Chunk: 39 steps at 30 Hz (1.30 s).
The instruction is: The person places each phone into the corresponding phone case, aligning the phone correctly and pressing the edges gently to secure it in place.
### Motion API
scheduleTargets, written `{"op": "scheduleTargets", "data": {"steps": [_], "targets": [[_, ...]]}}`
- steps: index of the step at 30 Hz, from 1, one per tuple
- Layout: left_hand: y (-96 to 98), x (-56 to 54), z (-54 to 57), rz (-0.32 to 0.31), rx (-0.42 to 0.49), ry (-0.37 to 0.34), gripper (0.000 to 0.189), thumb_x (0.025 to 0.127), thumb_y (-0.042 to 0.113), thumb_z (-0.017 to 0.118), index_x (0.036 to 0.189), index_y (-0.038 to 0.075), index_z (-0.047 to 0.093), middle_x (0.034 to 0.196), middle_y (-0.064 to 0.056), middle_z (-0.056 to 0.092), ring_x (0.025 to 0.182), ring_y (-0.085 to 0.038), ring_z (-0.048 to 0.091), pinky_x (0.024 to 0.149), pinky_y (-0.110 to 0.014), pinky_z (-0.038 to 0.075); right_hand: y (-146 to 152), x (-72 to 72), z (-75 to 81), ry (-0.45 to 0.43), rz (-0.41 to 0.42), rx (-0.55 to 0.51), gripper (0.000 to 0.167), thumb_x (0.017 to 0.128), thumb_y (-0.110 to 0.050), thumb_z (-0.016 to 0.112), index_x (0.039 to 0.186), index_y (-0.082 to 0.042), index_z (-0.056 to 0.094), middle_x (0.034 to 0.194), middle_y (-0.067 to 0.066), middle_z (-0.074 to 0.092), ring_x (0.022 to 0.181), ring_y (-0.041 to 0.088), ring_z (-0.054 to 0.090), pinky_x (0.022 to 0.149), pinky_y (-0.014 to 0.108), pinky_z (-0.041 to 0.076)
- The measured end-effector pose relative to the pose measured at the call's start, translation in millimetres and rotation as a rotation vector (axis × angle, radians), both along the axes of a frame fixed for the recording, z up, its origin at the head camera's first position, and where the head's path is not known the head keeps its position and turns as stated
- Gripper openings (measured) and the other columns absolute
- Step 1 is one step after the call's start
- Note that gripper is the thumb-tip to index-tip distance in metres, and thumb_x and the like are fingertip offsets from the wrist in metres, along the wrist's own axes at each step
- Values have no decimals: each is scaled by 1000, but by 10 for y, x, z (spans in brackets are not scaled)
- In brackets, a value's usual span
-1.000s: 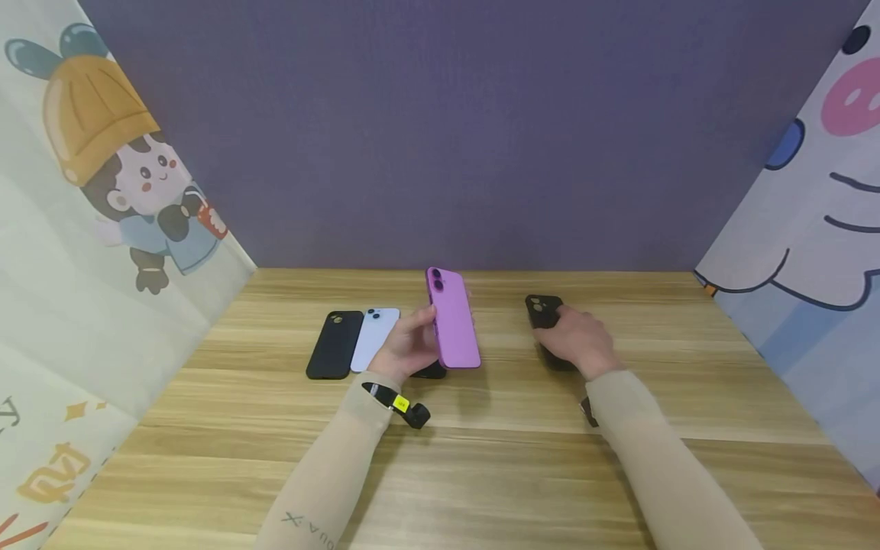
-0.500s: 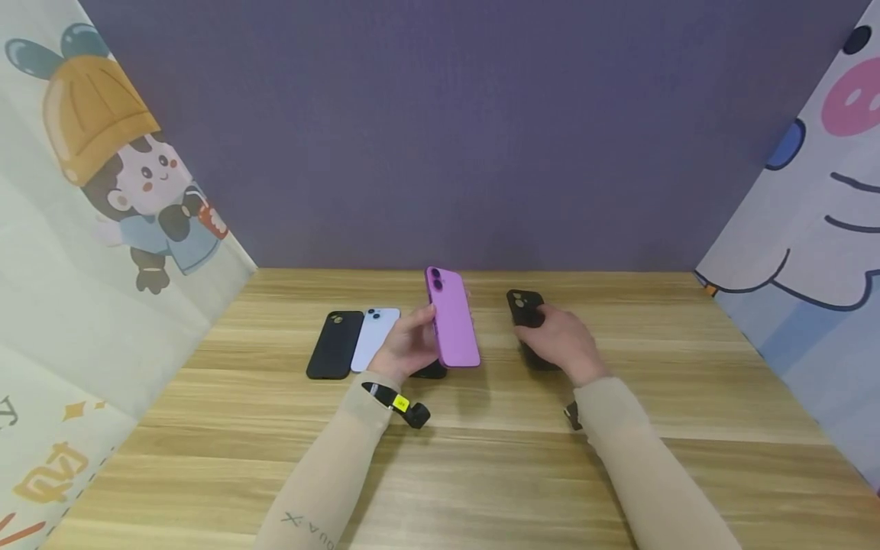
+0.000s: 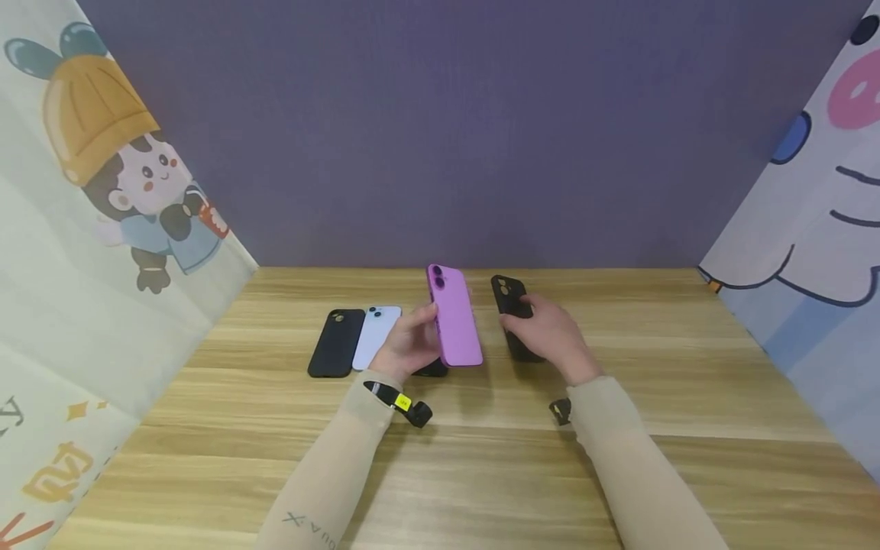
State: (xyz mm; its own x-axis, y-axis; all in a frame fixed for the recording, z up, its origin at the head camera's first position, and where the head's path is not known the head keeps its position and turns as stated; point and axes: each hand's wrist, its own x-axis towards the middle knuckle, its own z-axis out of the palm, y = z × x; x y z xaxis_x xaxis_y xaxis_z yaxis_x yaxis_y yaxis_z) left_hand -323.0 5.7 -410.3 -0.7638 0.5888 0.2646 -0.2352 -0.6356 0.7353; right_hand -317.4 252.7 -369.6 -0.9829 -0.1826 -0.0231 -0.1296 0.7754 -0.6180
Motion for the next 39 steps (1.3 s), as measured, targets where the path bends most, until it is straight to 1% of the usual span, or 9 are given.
{"op": "scheduleTargets", "data": {"steps": [2, 5, 12, 20, 26, 30, 35, 39], "targets": [[4, 3, 8, 3, 1, 0, 47, 76, 39, 87, 115, 19, 68, 105, 5, 71, 99, -13, 64, 98, -37, 42, -28, 13, 19, 13, -2, -6, 86, 93, -65, 57, 153, -4, 41, 137, 28, 57, 116, 40, 60, 88, 53, 51], [7, 4, 14, -1, 0, 0, 48, 75, 39, 88, 114, 20, 68, 105, 5, 71, 98, -13, 63, 99, -37, 41, -62, 33, 30, 26, -7, -3, 84, 93, -63, 57, 152, -4, 43, 134, 28, 59, 115, 39, 61, 88, 52, 51], [-1, 10, 33, -3, -4, 13, 51, 75, 39, 87, 118, 20, 67, 105, 6, 71, 97, -12, 63, 97, -37, 42, -121, 92, 91, 27, -16, -18, 87, 93, -67, 56, 152, -5, 42, 139, 29, 55, 123, 43, 56, 95, 57, 48], [-16, 32, 42, 9, -10, 6, 51, 74, 38, 88, 117, 21, 66, 106, 5, 71, 99, -13, 64, 99, -38, 42, -155, 182, 214, 28, 2, -63, 87, 94, -67, 55, 154, -6, 41, 137, 29, 56, 122, 43, 56, 97, 58, 47], [-41, 25, 32, 9, -16, 13, 59, 75, 39, 88, 124, 18, 63, 110, 2, 70, 104, -14, 63, 101, -39, 42, -184, 203, 286, 11, 19, -114, 88, 93, -69, 56, 155, -8, 39, 137, 28, 57, 121, 41, 59, 96, 55, 49], [-51, 17, 24, 7, -20, 15, 63, 75, 39, 88, 127, 17, 60, 113, 1, 69, 107, -15, 62, 102, -40, 41, -197, 235, 335, 4, 28, -157, 86, 94, -67, 56, 155, -9, 39, 136, 27, 58, 117, 39, 61, 93, 52, 51], [-69, 20, 21, 2, -24, 11, 71, 73, 39, 89, 132, 17, 57, 116, 0, 67, 108, -15, 61, 103, -41, 41, -236, 289, 400, 8, 26, -200, 88, 92, -69, 58, 155, -10, 40, 137, 25, 59, 114, 37, 63, 89, 48, 53], [-82, 23, 38, 1, -27, 12, 77, 72, 40, 90, 135, 16, 54, 117, 0, 66, 109, -15, 60, 103, -41, 40, -276, 334, 455, 11, 28, -245, 84, 94, -63, 60, 155, -10, 40, 135, 25, 60, 112, 36, 65, 88, 47, 54]]}}
